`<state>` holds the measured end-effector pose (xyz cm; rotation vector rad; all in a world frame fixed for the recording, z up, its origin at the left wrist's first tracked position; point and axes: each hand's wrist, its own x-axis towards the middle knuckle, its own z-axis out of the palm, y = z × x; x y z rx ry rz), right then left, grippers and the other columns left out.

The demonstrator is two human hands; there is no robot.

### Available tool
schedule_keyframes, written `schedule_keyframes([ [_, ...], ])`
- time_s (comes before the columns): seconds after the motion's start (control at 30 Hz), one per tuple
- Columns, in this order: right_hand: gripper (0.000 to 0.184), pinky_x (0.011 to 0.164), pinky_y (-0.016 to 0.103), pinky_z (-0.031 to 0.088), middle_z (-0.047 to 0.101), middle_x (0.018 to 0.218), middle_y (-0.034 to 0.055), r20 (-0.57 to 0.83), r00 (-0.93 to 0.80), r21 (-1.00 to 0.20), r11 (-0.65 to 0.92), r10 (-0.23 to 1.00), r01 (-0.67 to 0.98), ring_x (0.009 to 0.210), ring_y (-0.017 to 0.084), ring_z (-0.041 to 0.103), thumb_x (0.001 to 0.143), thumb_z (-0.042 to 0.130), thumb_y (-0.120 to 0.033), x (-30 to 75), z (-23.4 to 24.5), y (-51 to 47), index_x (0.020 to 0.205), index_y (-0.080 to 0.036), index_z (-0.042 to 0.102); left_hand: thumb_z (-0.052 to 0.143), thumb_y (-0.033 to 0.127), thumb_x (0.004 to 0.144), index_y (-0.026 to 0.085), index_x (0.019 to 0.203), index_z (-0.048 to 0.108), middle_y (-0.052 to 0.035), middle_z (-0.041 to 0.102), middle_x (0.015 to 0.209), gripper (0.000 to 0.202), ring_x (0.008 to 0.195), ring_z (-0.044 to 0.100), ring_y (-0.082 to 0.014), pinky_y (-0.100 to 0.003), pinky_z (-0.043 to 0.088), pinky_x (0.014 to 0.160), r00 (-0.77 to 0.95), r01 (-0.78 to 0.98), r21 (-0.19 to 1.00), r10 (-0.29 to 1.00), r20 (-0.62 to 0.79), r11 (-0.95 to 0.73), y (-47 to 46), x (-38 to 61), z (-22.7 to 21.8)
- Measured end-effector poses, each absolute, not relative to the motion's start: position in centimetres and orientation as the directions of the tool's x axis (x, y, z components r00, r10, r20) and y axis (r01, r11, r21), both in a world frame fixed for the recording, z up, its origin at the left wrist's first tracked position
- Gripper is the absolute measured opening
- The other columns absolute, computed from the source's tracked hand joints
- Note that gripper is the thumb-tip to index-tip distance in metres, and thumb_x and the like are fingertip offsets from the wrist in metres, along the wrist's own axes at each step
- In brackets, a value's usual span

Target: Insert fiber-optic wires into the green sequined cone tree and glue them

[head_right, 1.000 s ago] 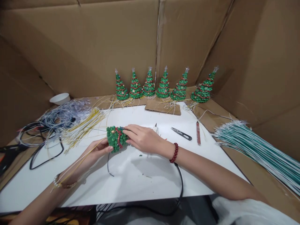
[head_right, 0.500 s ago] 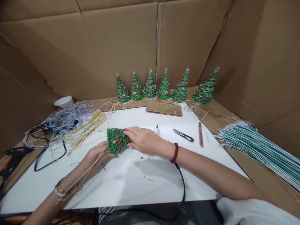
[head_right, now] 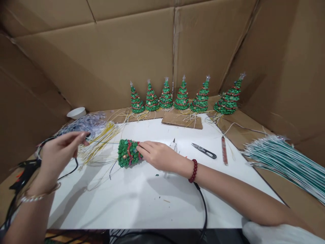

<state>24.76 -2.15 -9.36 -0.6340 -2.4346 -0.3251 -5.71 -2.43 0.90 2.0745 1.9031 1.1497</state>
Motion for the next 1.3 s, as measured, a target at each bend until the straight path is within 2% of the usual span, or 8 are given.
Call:
schedule_keyframes([
  [0.07, 0.028, 0.086, 0.038, 0.055, 0.063, 0.116, 0.0155, 0.605, -0.709, 0.099, 0.85, 0.361, 0.518, 0.106, 0.023, 0.061, 0.095, 0.043, -0.02, 25.0, -8.6, -2.2, 0.117, -0.007, 0.055, 0.056, 0.043, 0.084, 0.02, 0.086, 0.073, -0.0028, 0.068, 0.067, 0.029, 0.05, 0.05, -0.0146, -0.025, 0.03, 0.049, -0.095, 0.935, 0.342, 0.864, 0.494, -0.092, -0.2, -5.6, 0.9],
  [0.13, 0.027, 0.083, 0.036, 0.056, 0.065, 0.113, 0.0147, 0.611, -0.701, 0.112, 0.837, 0.367, 0.536, 0.103, 0.023, 0.061, 0.095, 0.044, -0.02, 25.3, -7.9, -2.3, 0.115, -0.007, 0.056, 0.052, 0.041, 0.084, 0.019, 0.087, 0.074, -0.0083, 0.072, 0.077, 0.031, 0.066, 0.06, -0.0224, -0.027, 0.03, 0.051, -0.082, 0.996, 0.05, 0.926, 0.368, 0.069, 2.2, -5.6, 0.1],
  [0.2, 0.024, 0.08, 0.035, 0.056, 0.066, 0.109, 0.0136, 0.608, -0.69, 0.106, 0.821, 0.393, 0.561, 0.099, 0.022, 0.062, 0.094, 0.045, -0.02, 25.7, -7.3, -2.4, 0.112, -0.008, 0.057, 0.049, 0.038, 0.084, 0.017, 0.09, 0.074, -0.0123, 0.073, 0.088, 0.033, 0.08, 0.063, -0.0267, -0.027, 0.034, 0.056, 0.003, 0.992, -0.121, 0.98, 0.197, 0.021, 4.1, -5.7, -1.4],
  [0.6, 0.021, 0.071, 0.032, 0.055, 0.068, 0.104, 0.0102, 0.641, -0.643, 0.106, 0.782, 0.418, 0.614, 0.091, 0.02, 0.065, 0.094, 0.046, -0.02, 27.5, -7.0, -1.7, 0.11, -0.011, 0.058, 0.045, 0.026, 0.083, 0.014, 0.085, 0.072, -0.0144, 0.07, 0.097, 0.03, 0.09, 0.064, -0.0285, -0.029, 0.041, 0.063, -0.006, 0.995, -0.1, 0.98, 0.199, 0.026, 5.4, -7.4, -5.9],
  [0.87, 0.023, 0.071, 0.032, 0.055, 0.069, 0.105, 0.0096, 0.634, -0.656, 0.115, 0.789, 0.41, 0.604, 0.091, 0.02, 0.065, 0.094, 0.046, -0.021, 27.3, -6.8, -1.7, 0.111, -0.011, 0.058, 0.045, 0.019, 0.081, 0.013, 0.074, 0.067, -0.0159, 0.069, 0.093, 0.024, 0.083, 0.063, -0.0275, -0.031, 0.041, 0.065, -0.05, 0.997, 0.076, 0.967, 0.248, 0.032, 5.3, -7.2, -6.6],
  [1.07, 0.023, 0.072, 0.031, 0.054, 0.069, 0.105, 0.0103, 0.652, -0.644, 0.147, 0.767, 0.399, 0.624, 0.092, 0.019, 0.066, 0.093, 0.046, -0.018, 27.7, -6.5, -1.6, 0.111, -0.011, 0.059, 0.054, 0.03, 0.074, 0.018, 0.069, 0.06, -0.0094, 0.069, 0.08, 0.014, 0.077, 0.062, -0.0247, -0.032, 0.045, 0.069, -0.201, 0.911, 0.411, 0.916, 0.348, 0.044, 6.4, -9.3, -6.0],
  [1.2, 0.023, 0.071, 0.031, 0.054, 0.069, 0.105, 0.01, 0.658, -0.641, 0.156, 0.762, 0.395, 0.629, 0.091, 0.019, 0.066, 0.093, 0.046, -0.018, 27.8, -6.4, -1.5, 0.111, -0.011, 0.059, 0.042, 0.034, 0.082, 0.02, 0.078, 0.048, -0.0094, 0.069, 0.089, 0.016, 0.082, 0.065, -0.0211, -0.034, 0.05, 0.074, -0.26, 0.773, 0.63, 0.866, 0.426, -0.078, 6.8, -9.4, -5.3],
  [1.3, 0.023, 0.072, 0.031, 0.055, 0.069, 0.105, 0.0097, 0.663, -0.637, 0.156, 0.76, 0.393, 0.631, 0.09, 0.019, 0.066, 0.093, 0.047, -0.017, 27.8, -6.3, -1.5, 0.11, -0.01, 0.059, 0.035, 0.037, 0.088, 0.021, 0.078, 0.039, -0.009, 0.069, 0.086, 0.019, 0.072, 0.066, -0.0183, -0.035, 0.053, 0.07, -0.263, 0.586, 0.78, 0.859, 0.439, -0.219, 6.6, -9.0, -4.6],
])
